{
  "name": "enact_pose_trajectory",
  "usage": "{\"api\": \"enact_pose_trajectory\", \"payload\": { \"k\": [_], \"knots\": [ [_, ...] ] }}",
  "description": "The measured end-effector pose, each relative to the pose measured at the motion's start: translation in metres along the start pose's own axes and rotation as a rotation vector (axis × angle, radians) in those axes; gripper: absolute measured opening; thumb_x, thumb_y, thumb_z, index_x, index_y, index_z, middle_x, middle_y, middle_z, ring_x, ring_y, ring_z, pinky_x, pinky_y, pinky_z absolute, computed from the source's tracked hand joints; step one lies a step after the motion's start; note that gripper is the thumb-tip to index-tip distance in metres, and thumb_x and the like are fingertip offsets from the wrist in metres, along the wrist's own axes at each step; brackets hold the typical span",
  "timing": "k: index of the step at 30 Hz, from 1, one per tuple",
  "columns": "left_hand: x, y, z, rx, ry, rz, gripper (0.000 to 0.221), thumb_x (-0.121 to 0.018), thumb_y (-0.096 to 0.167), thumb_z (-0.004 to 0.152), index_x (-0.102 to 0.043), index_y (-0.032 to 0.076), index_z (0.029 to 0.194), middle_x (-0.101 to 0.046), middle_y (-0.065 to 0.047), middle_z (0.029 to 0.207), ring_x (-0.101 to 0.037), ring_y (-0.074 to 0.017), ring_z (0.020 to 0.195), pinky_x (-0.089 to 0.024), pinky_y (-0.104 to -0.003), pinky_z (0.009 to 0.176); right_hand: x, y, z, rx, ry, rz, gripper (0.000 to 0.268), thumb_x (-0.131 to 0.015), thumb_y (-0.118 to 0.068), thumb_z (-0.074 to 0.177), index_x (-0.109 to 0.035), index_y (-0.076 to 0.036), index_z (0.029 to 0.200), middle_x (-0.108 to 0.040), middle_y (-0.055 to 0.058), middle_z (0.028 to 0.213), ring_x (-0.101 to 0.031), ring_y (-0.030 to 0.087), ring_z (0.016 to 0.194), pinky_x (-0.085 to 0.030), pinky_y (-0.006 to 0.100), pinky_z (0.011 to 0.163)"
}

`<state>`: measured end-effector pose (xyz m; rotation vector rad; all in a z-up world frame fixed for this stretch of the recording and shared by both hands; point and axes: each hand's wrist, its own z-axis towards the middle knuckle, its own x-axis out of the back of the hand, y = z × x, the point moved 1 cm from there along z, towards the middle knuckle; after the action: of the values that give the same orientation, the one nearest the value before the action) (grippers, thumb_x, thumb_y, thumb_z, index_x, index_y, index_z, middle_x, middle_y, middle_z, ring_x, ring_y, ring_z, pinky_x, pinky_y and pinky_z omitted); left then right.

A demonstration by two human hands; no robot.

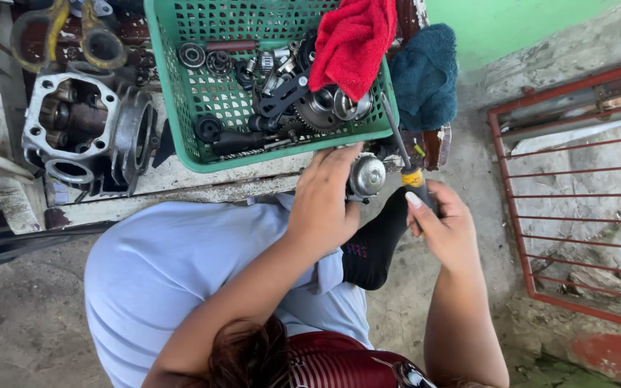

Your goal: The person sits on the floor and uses a screwdriver to unscrew screws from a small motorcycle clutch assembly resting on their lap, then lifts the cover off the assembly by hand.

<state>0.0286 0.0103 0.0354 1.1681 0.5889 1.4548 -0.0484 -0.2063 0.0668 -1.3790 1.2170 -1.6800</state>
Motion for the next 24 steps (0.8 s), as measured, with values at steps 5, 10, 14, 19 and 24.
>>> {"api": "enact_pose_trajectory", "payload": {
  "k": [5,10,14,19,24],
  "knots": [
    [-0.002,-0.020,-0.003,0.132,-0.177,0.044,0.093,-0.076,0.015,0.066,-0.045,0.013,0.154,-0.057,-0.009,0.146,-0.047,-0.0360,0.138,-0.033,-0.055,0.110,0.025,-0.020,-0.005,0.120,-0.083,0.001,0.036,-0.065,0.001,0.093,-0.060,0.006,0.129,-0.058,0.015,0.064,-0.055,0.017,0.052,-0.046,0.028,0.049],
    [-0.016,-0.009,-0.020,-0.056,-0.027,0.180,0.072,-0.073,0.015,0.065,-0.062,0.009,0.136,-0.058,-0.004,0.143,-0.049,-0.0304,0.134,-0.035,-0.049,0.107,0.072,-0.009,-0.013,0.349,0.144,0.134,0.048,-0.072,-0.011,0.086,-0.057,0.010,0.126,-0.063,0.024,0.094,-0.065,0.021,0.059,-0.054,0.028,0.052],
    [-0.009,0.003,-0.016,-0.083,0.009,0.180,0.066,-0.068,0.016,0.071,-0.058,0.002,0.134,-0.054,-0.009,0.144,-0.050,-0.0338,0.127,-0.032,-0.048,0.110,0.065,-0.033,-0.025,0.496,0.379,0.296,0.033,-0.071,-0.020,0.095,-0.058,-0.001,0.118,-0.064,0.010,0.087,-0.062,0.015,0.059,-0.053,0.023,0.052],
    [-0.009,0.001,-0.022,-0.041,-0.019,0.188,0.072,-0.069,0.014,0.070,-0.055,0.006,0.140,-0.048,-0.017,0.144,-0.050,-0.0344,0.129,-0.029,-0.049,0.110,0.049,-0.049,-0.010,0.609,0.635,0.399,0.047,-0.059,-0.058,0.099,-0.058,-0.012,0.110,-0.051,-0.004,0.094,-0.047,0.006,0.084,-0.037,0.021,0.078],
    [-0.011,0.004,-0.025,-0.033,-0.035,0.239,0.077,-0.070,0.018,0.069,-0.053,0.007,0.143,-0.045,-0.021,0.148,-0.046,-0.0387,0.132,-0.029,-0.052,0.108,0.035,-0.045,0.003,0.563,0.405,0.578,0.044,-0.058,-0.055,0.103,-0.054,-0.014,0.119,-0.052,-0.005,0.072,-0.046,0.008,0.054,-0.039,0.024,0.054]
  ]
}}
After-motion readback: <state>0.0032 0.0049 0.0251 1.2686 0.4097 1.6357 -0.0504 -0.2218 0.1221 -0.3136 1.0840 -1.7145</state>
